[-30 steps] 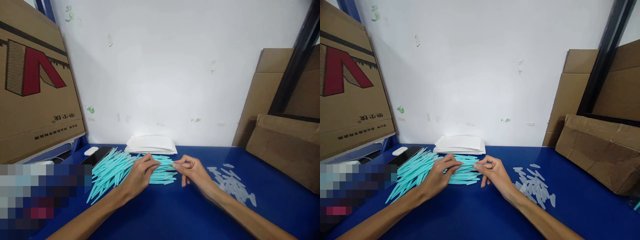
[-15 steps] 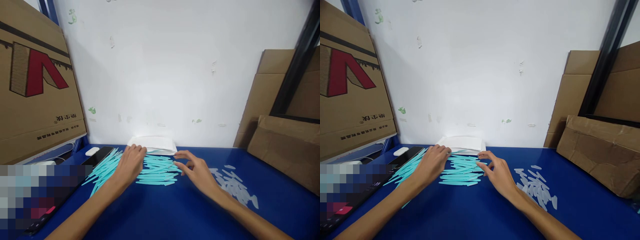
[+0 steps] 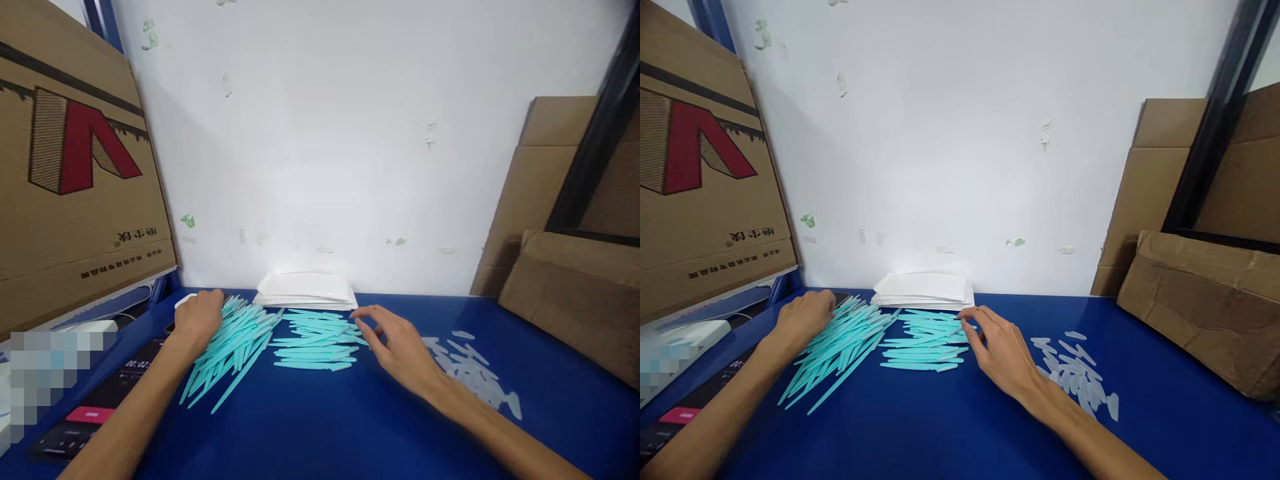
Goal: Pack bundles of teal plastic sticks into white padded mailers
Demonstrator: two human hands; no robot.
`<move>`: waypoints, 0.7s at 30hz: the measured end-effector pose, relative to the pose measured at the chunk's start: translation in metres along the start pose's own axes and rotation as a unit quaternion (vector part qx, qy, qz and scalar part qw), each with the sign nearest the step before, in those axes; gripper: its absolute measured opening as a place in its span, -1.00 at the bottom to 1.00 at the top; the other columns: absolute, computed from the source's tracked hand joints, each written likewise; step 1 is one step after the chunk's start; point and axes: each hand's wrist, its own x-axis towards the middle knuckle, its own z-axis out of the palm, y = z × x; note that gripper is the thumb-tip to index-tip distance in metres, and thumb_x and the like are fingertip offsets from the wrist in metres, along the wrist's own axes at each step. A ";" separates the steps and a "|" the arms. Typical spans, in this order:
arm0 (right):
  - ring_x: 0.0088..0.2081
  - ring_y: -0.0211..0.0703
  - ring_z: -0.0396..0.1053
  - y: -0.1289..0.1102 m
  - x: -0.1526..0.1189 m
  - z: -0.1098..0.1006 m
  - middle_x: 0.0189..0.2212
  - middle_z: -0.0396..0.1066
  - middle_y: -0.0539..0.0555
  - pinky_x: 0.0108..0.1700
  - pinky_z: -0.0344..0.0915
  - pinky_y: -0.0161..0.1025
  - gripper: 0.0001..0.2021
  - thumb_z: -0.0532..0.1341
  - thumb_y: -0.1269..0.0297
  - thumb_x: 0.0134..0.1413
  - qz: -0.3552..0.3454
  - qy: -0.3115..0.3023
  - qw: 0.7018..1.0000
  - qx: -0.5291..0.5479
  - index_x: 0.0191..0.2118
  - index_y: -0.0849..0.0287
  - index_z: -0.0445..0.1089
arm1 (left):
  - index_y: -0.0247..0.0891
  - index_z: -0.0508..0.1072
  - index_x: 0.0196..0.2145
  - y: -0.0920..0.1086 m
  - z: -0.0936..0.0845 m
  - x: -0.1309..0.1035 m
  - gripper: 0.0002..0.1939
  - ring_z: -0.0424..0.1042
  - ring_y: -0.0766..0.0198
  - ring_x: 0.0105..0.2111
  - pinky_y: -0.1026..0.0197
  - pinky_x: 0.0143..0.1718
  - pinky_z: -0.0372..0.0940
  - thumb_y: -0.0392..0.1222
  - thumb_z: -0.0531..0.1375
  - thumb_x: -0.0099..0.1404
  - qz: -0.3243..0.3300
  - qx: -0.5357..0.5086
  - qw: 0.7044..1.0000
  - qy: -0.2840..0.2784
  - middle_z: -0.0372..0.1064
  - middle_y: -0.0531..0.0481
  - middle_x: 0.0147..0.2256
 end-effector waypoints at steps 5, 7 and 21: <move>-0.44 -0.24 0.41 0.001 0.000 0.000 -0.11 0.48 0.01 -0.32 0.32 -0.22 -0.77 0.01 0.20 0.39 -0.002 -0.010 1.000 -0.023 -0.05 0.03 0.40 | -0.34 0.51 -0.18 0.007 0.004 0.001 -0.73 0.51 -0.13 -0.14 0.08 -0.27 0.32 -0.25 0.04 0.33 0.013 0.003 1.000 0.005 0.52 -0.35 -0.18; -0.43 -0.24 0.42 0.003 0.000 0.001 -0.11 0.47 0.00 -0.31 0.32 -0.21 -0.77 0.02 0.22 0.38 0.001 -0.019 0.999 -0.037 -0.04 0.02 0.40 | -0.37 0.51 -0.17 0.014 0.002 -0.001 -0.68 0.51 -0.14 -0.16 0.07 -0.28 0.31 -0.23 -0.02 0.38 0.020 0.002 1.000 0.021 0.52 -0.36 -0.20; -0.22 -0.09 0.47 0.018 0.007 -0.010 -0.24 0.53 0.02 -0.26 0.26 -0.22 -0.76 0.05 0.35 0.31 0.010 -0.069 0.978 -0.198 -0.07 0.02 0.45 | -0.19 0.48 -0.07 0.085 0.015 -0.043 -0.68 0.32 0.07 -0.06 0.07 -0.08 0.28 -0.02 0.00 0.50 0.441 -0.177 0.875 0.090 0.39 -0.11 -0.13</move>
